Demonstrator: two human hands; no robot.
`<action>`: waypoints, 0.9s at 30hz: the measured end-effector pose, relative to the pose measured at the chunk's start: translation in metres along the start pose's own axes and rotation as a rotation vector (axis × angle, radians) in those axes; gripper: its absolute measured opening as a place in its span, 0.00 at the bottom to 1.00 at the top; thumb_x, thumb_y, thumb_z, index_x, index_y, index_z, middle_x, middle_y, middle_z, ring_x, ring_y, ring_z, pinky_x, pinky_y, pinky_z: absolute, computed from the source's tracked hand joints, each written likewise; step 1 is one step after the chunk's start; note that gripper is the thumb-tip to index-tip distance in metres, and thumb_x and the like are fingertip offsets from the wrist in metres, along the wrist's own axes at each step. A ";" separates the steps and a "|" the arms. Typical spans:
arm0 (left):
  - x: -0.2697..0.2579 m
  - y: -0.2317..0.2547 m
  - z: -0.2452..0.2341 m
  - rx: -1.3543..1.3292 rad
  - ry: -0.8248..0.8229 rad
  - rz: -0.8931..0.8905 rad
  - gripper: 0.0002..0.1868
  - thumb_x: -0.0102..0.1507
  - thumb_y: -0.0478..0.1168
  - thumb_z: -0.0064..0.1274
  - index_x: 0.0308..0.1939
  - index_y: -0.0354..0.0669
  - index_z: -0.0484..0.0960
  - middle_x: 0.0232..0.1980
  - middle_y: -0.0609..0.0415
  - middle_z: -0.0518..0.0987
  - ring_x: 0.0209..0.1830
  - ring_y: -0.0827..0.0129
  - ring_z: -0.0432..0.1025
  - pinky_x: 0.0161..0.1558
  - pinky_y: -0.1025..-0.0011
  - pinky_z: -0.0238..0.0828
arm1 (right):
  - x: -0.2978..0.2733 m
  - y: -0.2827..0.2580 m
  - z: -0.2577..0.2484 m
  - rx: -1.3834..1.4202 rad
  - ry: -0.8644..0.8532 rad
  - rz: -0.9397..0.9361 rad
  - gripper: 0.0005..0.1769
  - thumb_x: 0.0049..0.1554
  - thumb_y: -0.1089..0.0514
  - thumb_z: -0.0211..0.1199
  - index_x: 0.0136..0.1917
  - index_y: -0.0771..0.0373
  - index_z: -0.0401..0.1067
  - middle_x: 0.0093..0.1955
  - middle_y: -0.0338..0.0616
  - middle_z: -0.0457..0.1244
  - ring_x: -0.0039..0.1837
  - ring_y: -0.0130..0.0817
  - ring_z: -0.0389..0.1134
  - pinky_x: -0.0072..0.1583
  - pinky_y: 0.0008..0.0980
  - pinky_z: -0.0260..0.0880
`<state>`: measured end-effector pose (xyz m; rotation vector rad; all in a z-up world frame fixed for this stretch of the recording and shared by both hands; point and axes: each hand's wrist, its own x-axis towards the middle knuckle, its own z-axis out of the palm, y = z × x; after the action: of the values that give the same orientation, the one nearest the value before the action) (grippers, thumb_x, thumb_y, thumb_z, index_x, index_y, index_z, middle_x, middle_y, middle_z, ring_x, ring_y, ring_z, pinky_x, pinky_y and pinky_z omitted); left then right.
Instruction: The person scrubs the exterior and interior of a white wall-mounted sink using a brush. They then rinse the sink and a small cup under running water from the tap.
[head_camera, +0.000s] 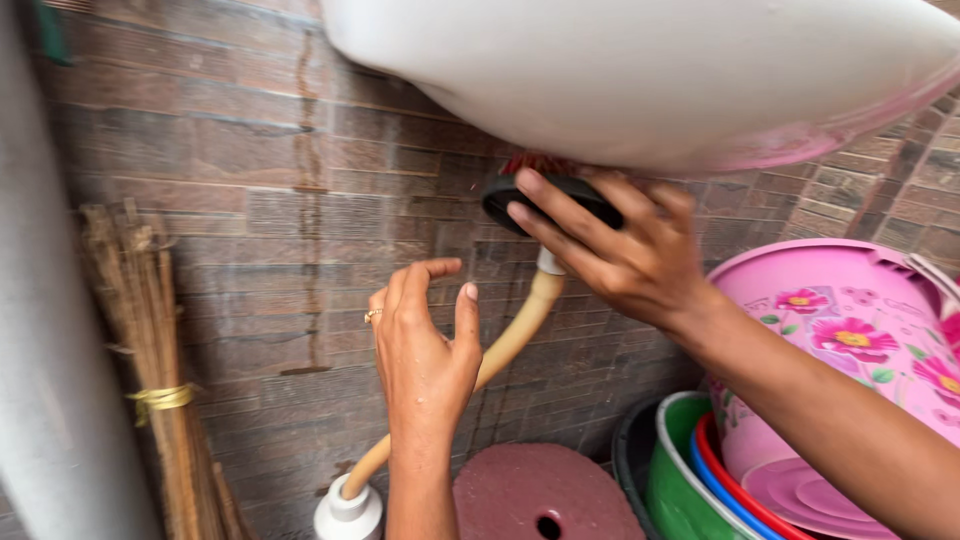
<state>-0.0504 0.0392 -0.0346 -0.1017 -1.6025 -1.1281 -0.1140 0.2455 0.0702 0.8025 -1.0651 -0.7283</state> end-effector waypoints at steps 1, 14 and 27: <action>-0.002 -0.001 0.007 -0.001 -0.018 -0.006 0.12 0.60 0.39 0.59 0.47 0.43 0.82 0.50 0.47 0.81 0.56 0.48 0.70 0.58 0.54 0.63 | -0.006 0.007 -0.007 -0.052 0.034 -0.021 0.22 0.67 0.46 0.64 0.74 0.37 0.77 0.79 0.21 0.60 0.72 0.31 0.58 0.66 0.37 0.50; -0.036 -0.059 0.055 -0.021 -0.076 -0.066 0.11 0.65 0.33 0.48 0.49 0.42 0.82 0.50 0.44 0.82 0.52 0.46 0.72 0.55 0.54 0.66 | -0.073 -0.099 0.019 0.467 -0.168 0.385 0.38 0.50 0.50 0.76 0.74 0.44 0.72 0.82 0.35 0.52 0.72 0.40 0.58 0.62 0.43 0.59; -0.039 -0.072 0.026 0.026 -0.186 -0.122 0.09 0.67 0.34 0.47 0.48 0.40 0.82 0.47 0.42 0.83 0.48 0.49 0.76 0.53 0.55 0.68 | -0.083 -0.092 0.002 0.460 -0.075 0.426 0.32 0.52 0.55 0.68 0.70 0.49 0.69 0.77 0.40 0.55 0.65 0.40 0.65 0.58 0.45 0.71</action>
<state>-0.0966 0.0367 -0.1073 -0.0957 -1.8077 -1.2200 -0.1538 0.2660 -0.0452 0.8974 -1.4408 -0.1495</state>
